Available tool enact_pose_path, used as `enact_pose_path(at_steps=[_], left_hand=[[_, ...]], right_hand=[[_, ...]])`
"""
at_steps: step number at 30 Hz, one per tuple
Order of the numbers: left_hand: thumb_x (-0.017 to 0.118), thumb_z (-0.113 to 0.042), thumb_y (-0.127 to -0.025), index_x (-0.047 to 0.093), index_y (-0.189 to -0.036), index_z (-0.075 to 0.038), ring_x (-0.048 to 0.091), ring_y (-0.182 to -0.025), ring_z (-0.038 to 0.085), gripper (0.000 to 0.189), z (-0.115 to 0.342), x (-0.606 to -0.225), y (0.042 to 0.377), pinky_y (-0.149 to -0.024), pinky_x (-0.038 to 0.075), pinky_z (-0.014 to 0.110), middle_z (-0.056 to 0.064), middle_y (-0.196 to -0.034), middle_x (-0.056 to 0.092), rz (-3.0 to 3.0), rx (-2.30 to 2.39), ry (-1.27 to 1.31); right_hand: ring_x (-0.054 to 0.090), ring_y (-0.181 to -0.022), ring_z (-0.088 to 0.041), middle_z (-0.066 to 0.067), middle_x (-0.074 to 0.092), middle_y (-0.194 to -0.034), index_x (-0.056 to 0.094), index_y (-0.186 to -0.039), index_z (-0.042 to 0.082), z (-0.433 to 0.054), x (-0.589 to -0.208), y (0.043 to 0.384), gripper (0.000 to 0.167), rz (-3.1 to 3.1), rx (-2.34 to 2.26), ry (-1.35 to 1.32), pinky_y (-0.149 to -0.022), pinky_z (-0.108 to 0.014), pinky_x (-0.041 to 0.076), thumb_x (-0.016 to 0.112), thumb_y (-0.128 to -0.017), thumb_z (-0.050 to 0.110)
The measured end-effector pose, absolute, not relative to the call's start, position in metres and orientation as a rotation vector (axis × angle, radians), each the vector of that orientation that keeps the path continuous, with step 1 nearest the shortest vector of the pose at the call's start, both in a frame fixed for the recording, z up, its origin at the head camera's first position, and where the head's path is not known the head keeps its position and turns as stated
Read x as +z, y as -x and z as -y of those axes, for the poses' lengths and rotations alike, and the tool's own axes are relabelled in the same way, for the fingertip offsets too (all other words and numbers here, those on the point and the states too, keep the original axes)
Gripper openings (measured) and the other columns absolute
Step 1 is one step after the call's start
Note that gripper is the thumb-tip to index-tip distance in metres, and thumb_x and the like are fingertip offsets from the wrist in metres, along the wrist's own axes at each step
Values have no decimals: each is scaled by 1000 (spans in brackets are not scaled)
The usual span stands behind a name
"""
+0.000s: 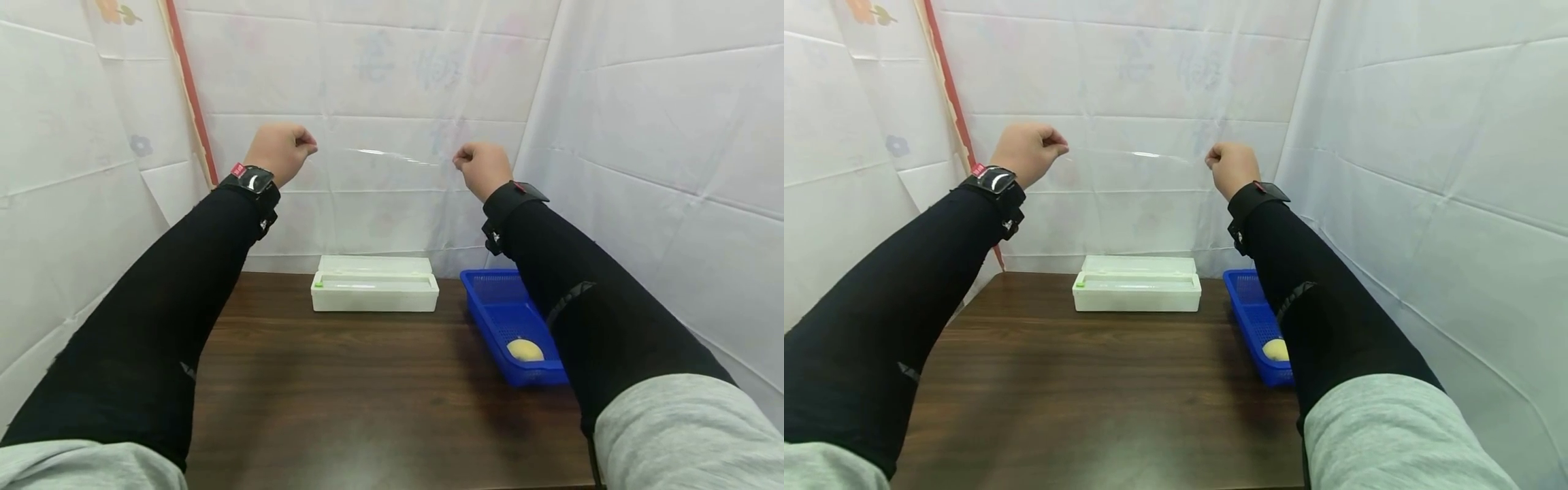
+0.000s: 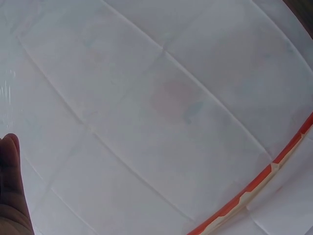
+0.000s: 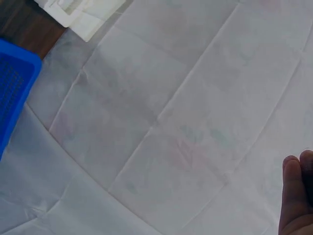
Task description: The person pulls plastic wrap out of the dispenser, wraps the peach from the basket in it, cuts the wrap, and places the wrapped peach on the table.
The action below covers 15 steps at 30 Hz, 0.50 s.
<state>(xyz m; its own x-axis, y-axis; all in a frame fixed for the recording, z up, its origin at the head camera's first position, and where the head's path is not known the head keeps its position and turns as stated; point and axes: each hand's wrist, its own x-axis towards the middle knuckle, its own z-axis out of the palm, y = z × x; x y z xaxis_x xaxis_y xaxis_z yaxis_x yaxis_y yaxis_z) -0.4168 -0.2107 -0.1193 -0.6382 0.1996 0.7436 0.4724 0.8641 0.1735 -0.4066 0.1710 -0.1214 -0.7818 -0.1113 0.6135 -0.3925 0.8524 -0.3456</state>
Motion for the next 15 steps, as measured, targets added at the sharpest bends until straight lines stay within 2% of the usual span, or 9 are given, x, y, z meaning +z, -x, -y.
enact_pose_path(at_steps=[10, 15], left_hand=[[67, -14, -106, 79, -113, 3, 73, -97, 35, 22, 211, -87, 410, -85, 50, 41, 21, -109, 80, 2246, -421, 486], [66, -16, -106, 80, -113, 1, 72, -97, 32, 23, 208, -76, 404, -83, 46, 34, 20, -110, 80, 2246, -414, 461]], right_hand=[[65, -105, -31, -17, 78, -118, 78, -115, 2, -164, -91, 399, 24, 2387, 583, -359, -94, -41, 50, 58, -109, 14], [64, -110, -30, -16, 77, -124, 77, -120, 3, -165, -80, 395, 27, 2404, 589, -353, -95, -41, 49, 56, -111, 16]])
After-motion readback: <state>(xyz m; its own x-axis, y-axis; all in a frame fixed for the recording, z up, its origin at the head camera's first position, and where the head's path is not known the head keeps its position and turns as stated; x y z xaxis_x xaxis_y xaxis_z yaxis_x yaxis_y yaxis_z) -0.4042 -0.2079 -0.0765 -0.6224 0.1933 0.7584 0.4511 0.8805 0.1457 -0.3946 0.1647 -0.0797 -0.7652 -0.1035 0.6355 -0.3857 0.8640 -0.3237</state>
